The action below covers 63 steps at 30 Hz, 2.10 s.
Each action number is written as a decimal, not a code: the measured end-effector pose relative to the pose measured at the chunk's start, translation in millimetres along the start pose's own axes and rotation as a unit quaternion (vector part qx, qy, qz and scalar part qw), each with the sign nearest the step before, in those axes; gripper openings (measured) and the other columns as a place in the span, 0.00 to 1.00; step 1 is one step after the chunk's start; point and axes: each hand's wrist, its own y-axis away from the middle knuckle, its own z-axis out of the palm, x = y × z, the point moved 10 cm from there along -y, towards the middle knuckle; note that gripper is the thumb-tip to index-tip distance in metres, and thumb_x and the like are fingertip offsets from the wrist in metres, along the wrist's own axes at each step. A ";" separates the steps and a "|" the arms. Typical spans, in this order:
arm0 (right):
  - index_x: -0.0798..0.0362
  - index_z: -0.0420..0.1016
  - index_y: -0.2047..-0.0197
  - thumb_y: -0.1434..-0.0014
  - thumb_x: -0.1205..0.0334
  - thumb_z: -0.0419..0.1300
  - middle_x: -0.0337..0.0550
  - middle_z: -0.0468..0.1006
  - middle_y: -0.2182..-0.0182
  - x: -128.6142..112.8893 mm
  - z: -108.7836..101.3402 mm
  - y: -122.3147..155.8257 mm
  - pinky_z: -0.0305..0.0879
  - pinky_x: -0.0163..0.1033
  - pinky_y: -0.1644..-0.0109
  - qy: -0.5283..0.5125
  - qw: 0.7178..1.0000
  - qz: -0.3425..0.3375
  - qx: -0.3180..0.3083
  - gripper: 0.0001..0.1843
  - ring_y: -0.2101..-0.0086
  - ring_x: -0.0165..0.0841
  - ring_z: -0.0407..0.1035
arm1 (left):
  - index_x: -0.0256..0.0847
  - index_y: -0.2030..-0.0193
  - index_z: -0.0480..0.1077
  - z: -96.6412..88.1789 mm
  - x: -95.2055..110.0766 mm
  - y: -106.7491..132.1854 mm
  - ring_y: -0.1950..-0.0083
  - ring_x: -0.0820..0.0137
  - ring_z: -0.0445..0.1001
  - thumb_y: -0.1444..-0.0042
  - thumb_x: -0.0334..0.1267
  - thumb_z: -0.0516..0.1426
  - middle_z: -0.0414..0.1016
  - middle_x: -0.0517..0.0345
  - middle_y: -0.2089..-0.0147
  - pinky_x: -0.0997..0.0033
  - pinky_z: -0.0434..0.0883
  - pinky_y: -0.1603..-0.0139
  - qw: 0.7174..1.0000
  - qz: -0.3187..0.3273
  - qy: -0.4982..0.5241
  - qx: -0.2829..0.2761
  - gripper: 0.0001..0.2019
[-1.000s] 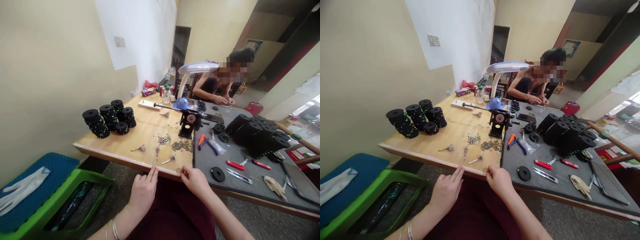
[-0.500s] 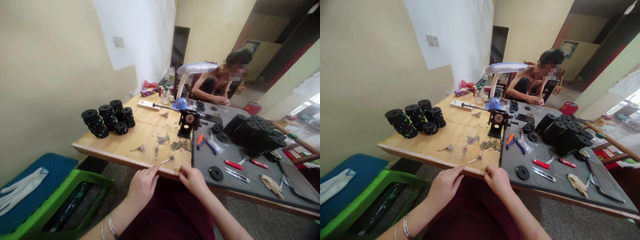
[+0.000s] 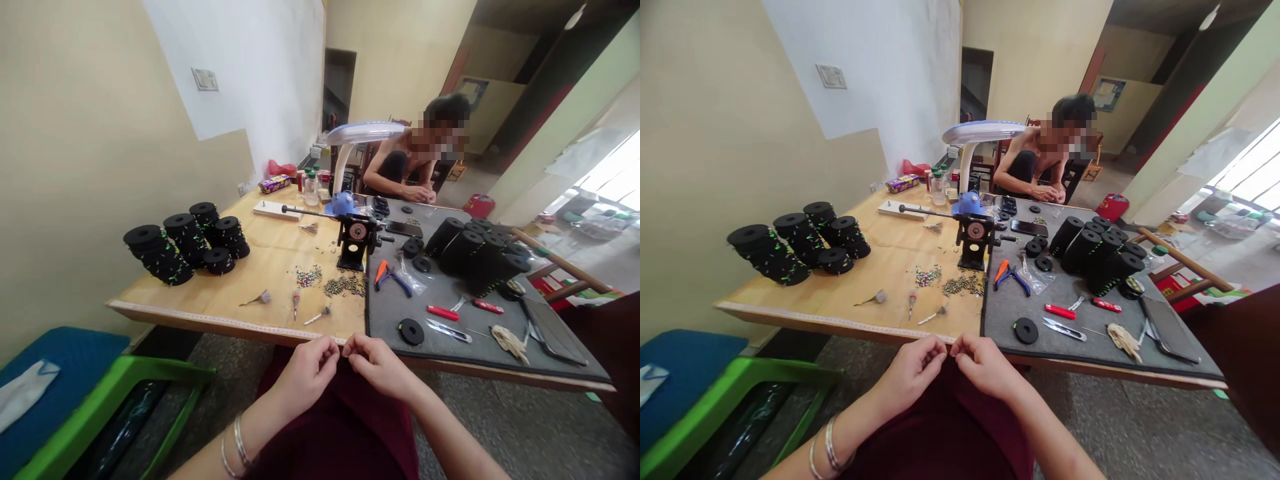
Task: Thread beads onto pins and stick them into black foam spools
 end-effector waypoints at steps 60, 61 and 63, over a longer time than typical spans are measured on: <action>0.54 0.68 0.69 0.44 0.68 0.53 0.32 0.64 0.81 -23.9 -9.1 0.1 0.52 0.30 0.73 0.107 0.992 -0.050 0.042 0.04 0.78 0.26 0.57 | 0.40 0.69 0.64 -13.5 -18.0 7.7 0.69 0.71 0.63 0.41 0.44 0.51 0.65 0.61 0.72 0.74 0.63 0.66 0.986 -0.084 0.130 0.062 0.11; 0.53 0.68 0.70 0.44 0.68 0.53 0.32 0.65 0.81 -24.0 -9.2 -0.1 0.52 0.30 0.73 0.106 0.992 -0.050 0.042 0.04 0.79 0.26 0.57 | 0.40 0.69 0.64 -13.2 -18.0 7.8 0.69 0.71 0.63 0.41 0.44 0.51 0.64 0.62 0.72 0.74 0.63 0.66 0.985 -0.084 0.134 0.062 0.11; 0.54 0.69 0.70 0.44 0.68 0.54 0.32 0.65 0.81 -23.8 -9.4 -0.4 0.53 0.30 0.73 0.108 0.992 -0.049 0.043 0.04 0.79 0.26 0.57 | 0.40 0.70 0.64 -12.7 -18.2 7.8 0.70 0.71 0.62 0.41 0.44 0.51 0.64 0.62 0.72 0.74 0.63 0.67 0.985 -0.084 0.137 0.061 0.11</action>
